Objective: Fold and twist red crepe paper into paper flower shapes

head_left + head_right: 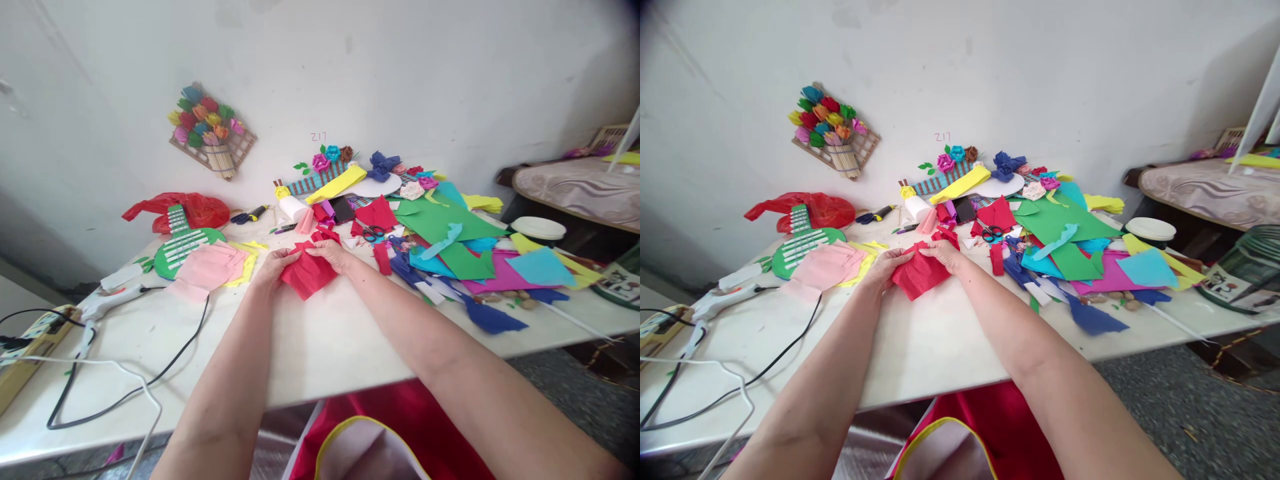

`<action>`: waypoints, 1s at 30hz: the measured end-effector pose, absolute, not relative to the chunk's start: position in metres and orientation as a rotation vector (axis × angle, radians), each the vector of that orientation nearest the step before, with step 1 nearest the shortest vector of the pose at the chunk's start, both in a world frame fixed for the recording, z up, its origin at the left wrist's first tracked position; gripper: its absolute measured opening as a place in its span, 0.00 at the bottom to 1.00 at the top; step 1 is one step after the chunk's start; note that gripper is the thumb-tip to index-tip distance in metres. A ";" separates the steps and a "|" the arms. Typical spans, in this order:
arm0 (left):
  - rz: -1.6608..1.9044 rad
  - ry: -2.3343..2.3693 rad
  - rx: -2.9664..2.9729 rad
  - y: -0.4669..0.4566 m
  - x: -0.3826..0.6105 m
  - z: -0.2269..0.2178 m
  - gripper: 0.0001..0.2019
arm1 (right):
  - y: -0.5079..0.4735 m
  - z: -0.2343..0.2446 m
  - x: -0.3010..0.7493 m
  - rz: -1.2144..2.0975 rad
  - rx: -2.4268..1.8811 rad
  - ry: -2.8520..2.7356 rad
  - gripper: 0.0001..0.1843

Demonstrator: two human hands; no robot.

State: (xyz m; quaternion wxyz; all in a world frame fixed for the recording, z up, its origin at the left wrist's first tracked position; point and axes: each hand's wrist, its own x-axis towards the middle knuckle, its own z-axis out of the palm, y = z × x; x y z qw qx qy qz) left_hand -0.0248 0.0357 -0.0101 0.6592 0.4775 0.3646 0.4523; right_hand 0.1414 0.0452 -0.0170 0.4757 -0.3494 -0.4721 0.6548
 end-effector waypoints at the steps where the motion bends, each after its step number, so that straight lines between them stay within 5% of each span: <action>1: 1.023 0.833 1.081 0.036 -0.025 -0.010 0.13 | 0.046 -0.018 0.141 1.584 -0.859 -1.160 0.10; 30: 1.034 0.874 1.135 0.048 -0.025 -0.023 0.16 | 0.048 -0.021 0.137 1.290 -1.047 -1.250 0.07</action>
